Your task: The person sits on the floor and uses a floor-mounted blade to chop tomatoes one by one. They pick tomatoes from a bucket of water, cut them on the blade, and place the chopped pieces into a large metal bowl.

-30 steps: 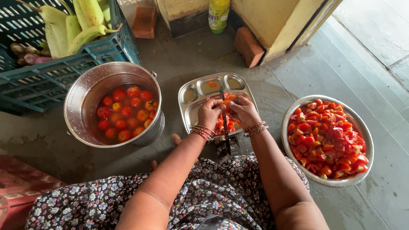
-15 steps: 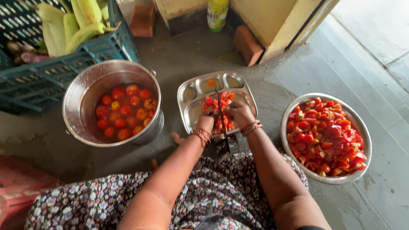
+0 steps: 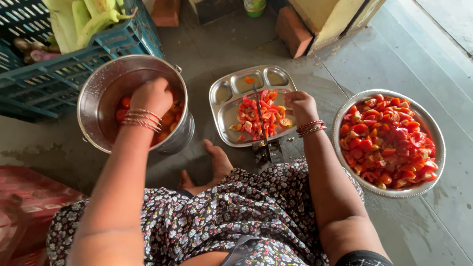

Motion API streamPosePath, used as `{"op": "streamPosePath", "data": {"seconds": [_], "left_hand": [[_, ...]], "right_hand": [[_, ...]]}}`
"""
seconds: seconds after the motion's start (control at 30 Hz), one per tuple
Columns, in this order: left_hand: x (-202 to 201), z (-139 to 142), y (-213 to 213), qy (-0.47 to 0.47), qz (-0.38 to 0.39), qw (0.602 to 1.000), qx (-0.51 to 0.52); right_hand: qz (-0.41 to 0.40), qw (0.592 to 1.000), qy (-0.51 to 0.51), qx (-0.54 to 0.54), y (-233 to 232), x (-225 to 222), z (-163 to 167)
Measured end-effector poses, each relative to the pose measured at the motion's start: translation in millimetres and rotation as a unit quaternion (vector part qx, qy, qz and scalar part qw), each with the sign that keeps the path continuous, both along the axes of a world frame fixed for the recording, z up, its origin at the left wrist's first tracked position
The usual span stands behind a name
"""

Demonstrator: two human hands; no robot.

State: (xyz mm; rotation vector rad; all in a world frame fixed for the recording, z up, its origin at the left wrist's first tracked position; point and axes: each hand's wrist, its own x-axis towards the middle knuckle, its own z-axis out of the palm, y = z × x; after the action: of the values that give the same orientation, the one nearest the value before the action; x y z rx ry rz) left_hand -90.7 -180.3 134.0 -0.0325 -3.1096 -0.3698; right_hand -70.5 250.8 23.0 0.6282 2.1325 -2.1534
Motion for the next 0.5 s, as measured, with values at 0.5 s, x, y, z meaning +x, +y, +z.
{"op": "streamPosePath", "data": {"seconds": [0.5], "left_hand": [[-42.3,-53.7,-53.7,-0.338,-0.042,0.935,-0.096]], "right_hand": [[0.043,0.997,-0.052,0.043,9.3,-2.1,-15.7]]}}
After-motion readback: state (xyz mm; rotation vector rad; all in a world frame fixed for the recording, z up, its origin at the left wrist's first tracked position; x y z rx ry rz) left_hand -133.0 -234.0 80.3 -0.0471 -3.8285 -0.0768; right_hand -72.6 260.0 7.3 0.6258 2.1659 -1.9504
